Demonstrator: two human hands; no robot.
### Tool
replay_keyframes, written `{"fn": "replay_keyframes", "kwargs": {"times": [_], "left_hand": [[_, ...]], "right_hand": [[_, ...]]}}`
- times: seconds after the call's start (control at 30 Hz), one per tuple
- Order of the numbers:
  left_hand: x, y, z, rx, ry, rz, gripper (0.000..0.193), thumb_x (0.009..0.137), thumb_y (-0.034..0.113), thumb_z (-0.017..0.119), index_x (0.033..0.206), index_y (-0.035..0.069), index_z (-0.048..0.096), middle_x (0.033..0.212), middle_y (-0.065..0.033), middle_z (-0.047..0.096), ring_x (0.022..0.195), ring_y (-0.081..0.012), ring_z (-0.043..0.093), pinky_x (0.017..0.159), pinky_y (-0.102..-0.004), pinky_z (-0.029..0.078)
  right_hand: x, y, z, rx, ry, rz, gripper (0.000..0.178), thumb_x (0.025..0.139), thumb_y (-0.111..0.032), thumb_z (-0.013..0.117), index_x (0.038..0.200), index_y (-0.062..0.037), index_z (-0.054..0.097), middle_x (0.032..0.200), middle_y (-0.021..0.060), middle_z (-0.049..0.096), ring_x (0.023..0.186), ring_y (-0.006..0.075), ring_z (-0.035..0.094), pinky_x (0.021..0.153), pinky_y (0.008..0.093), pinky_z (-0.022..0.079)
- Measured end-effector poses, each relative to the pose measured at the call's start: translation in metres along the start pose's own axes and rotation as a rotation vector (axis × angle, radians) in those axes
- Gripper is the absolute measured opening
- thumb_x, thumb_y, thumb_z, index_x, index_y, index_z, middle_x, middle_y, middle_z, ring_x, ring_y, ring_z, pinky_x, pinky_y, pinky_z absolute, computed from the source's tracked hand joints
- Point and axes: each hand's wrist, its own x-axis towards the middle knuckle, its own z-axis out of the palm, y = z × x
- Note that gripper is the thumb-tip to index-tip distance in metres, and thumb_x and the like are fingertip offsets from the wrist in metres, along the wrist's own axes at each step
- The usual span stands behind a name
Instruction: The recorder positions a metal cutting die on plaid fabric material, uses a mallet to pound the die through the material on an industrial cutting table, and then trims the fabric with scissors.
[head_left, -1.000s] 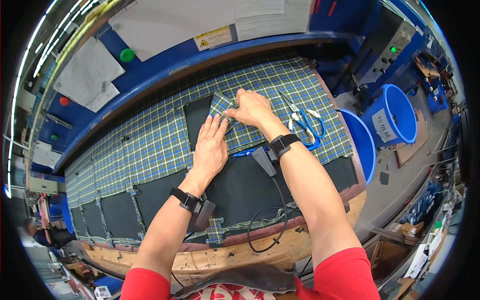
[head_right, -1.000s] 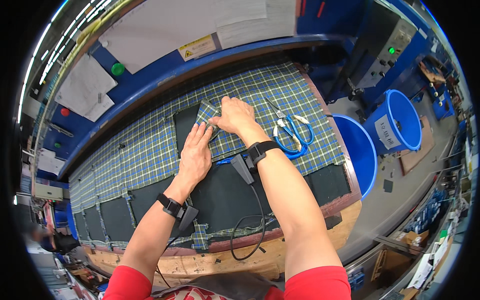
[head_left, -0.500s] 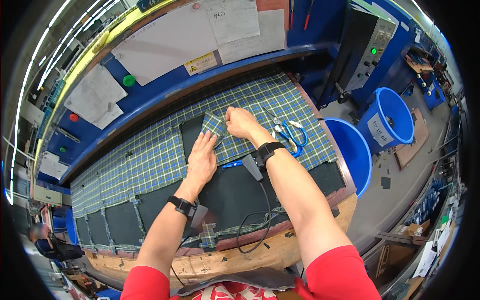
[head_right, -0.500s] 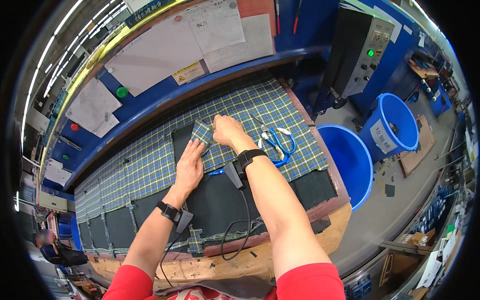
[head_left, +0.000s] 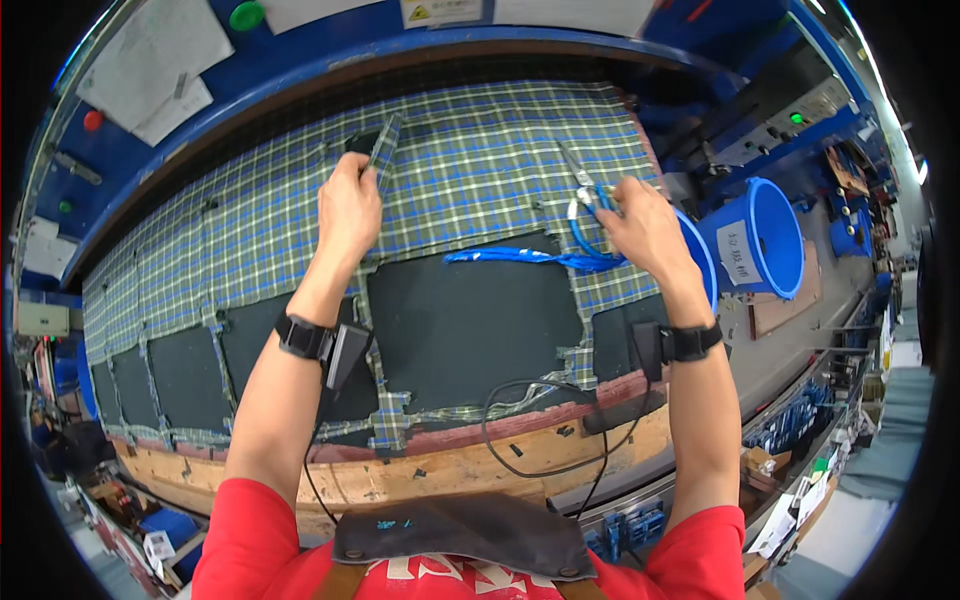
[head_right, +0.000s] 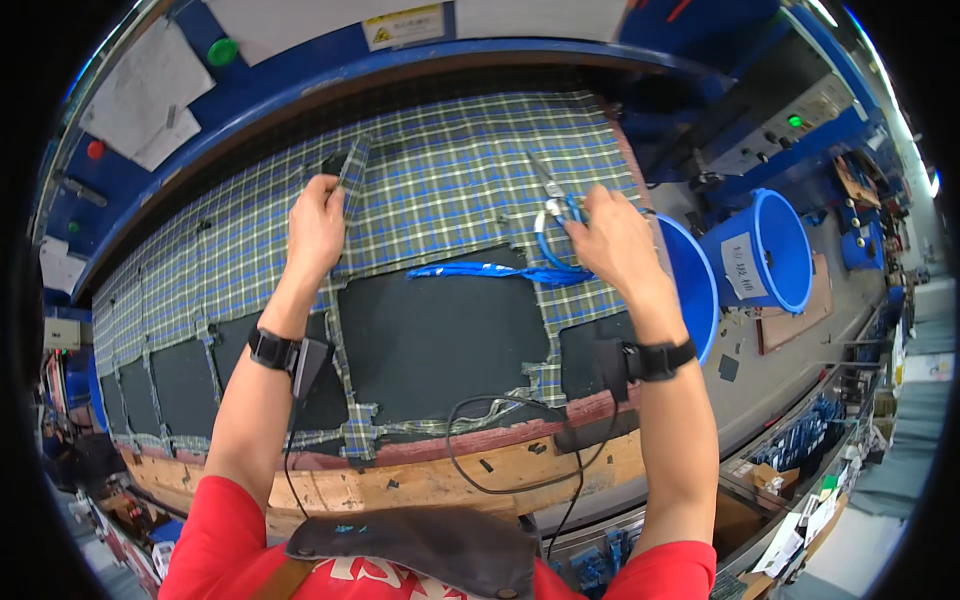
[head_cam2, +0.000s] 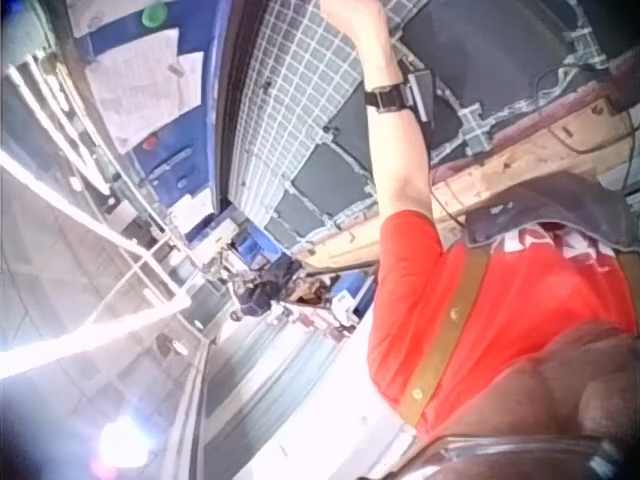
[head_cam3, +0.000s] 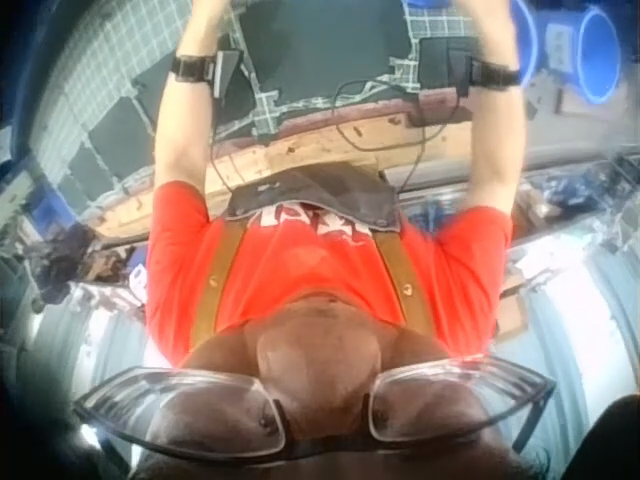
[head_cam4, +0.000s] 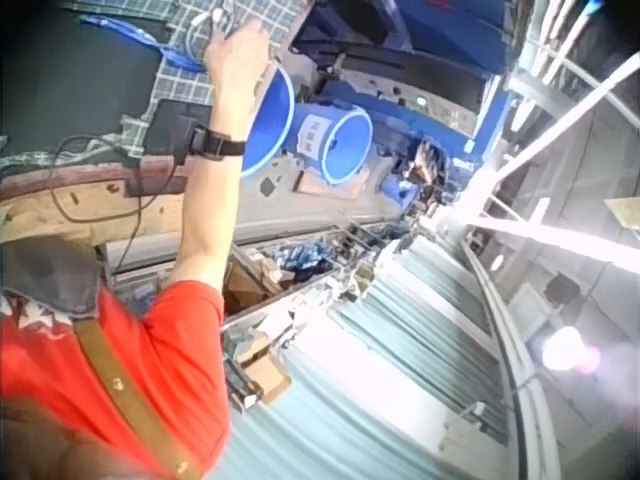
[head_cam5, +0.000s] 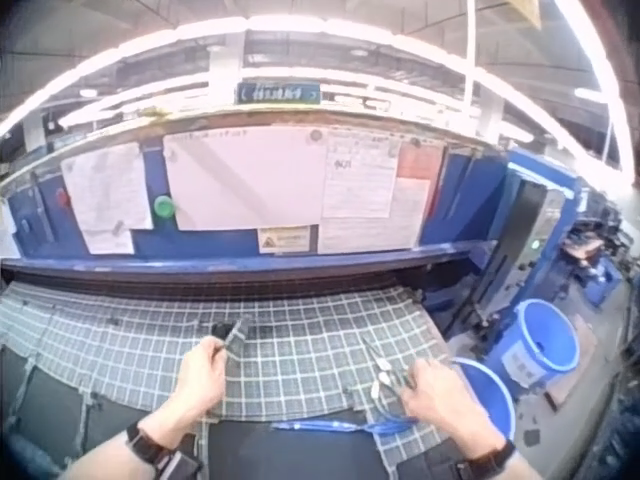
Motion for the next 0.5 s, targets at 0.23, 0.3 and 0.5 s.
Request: {"fn": "replay_keyframes", "kwargs": {"times": [0.23, 0.3, 0.5], "left_hand": [[0.019, -0.025, -0.002, -0.363, -0.145, -0.352, 0.047, 0.097, 0.02, 0.068, 0.132, -0.009, 0.056, 0.131, -0.0263, 0.064, 0.12, -0.0342, 0.063, 0.096, -0.046, 0.052], [0.013, -0.017, 0.001, -0.341, -0.143, -0.342, 0.056, 0.096, 0.019, 0.07, 0.139, -0.012, 0.049, 0.138, -0.0299, 0.058, 0.127, -0.0364, 0.059, 0.102, -0.0454, 0.049], [0.01, -0.011, -0.007, -0.72, -0.228, -0.527, 0.095, 0.092, 0.013, 0.074, 0.159, -0.011, 0.012, 0.163, -0.0363, 0.022, 0.156, -0.0406, 0.019, 0.125, -0.059, 0.008]], "right_hand": [[-0.024, -0.003, 0.003, -0.024, -0.03, 0.042, 0.028, 0.084, -0.013, 0.073, 0.102, 0.0051, 0.062, 0.104, 0.0267, 0.068, 0.1, 0.0453, 0.066, 0.087, 0.0507, 0.052], [-0.019, -0.002, 0.0, -0.048, -0.069, 0.061, 0.028, 0.082, -0.013, 0.072, 0.1, 0.0057, 0.062, 0.101, 0.0281, 0.069, 0.097, 0.0463, 0.067, 0.086, 0.0508, 0.053], [-0.012, -0.025, -0.036, -0.092, -0.259, 0.214, 0.03, 0.073, -0.015, 0.069, 0.09, 0.0099, 0.066, 0.09, 0.0296, 0.071, 0.09, 0.046, 0.07, 0.081, 0.0502, 0.056]]}}
